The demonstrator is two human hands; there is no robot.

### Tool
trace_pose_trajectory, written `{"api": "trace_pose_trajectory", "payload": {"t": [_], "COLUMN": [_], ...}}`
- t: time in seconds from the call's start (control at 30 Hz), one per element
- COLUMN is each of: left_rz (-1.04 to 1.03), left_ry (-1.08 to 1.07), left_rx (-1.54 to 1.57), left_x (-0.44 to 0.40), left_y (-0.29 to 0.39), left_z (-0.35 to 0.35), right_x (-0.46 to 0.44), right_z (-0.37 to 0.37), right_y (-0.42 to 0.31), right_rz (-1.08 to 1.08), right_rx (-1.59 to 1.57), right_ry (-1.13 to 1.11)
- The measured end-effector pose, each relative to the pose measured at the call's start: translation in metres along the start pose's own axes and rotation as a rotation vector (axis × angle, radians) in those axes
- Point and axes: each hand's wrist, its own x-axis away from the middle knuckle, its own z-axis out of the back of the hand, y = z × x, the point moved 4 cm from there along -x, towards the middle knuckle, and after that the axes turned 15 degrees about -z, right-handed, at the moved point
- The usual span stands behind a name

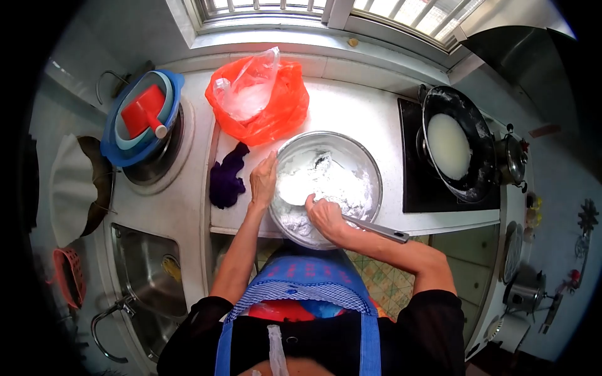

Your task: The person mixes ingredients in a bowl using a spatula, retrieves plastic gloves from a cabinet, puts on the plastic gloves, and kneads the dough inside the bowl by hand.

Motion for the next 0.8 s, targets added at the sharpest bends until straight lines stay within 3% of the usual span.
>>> {"api": "trace_pose_trajectory", "payload": {"t": [0.2,0.27,0.4,0.57,0.67,0.8], "left_rz": [0.008,0.019,0.063,0.077,0.120,0.137], "left_ry": [0.042,0.058,0.059,0.005,-0.036,-0.023], "left_rx": [0.021,0.037,0.047,0.012,0.023,0.032], "left_x": [0.002,0.006,0.008,0.007,0.007,0.007], "left_y": [0.000,0.002,0.006,0.009,0.006,0.004], "left_z": [0.001,0.001,0.003,0.006,0.004,0.002], "right_x": [0.071,0.081,0.066,-0.001,-0.041,-0.054], "right_z": [0.012,0.011,0.050,0.035,-0.009,-0.019], "right_y": [0.009,0.020,0.055,0.084,0.074,0.027], "right_rz": [-0.020,-0.082,-0.086,-0.210,-0.114,0.068], "right_rx": [0.168,-0.003,-0.211,-0.234,-0.383,-0.466], "right_ry": [-0.133,-0.174,-0.276,-0.163,0.012,-0.203]}}
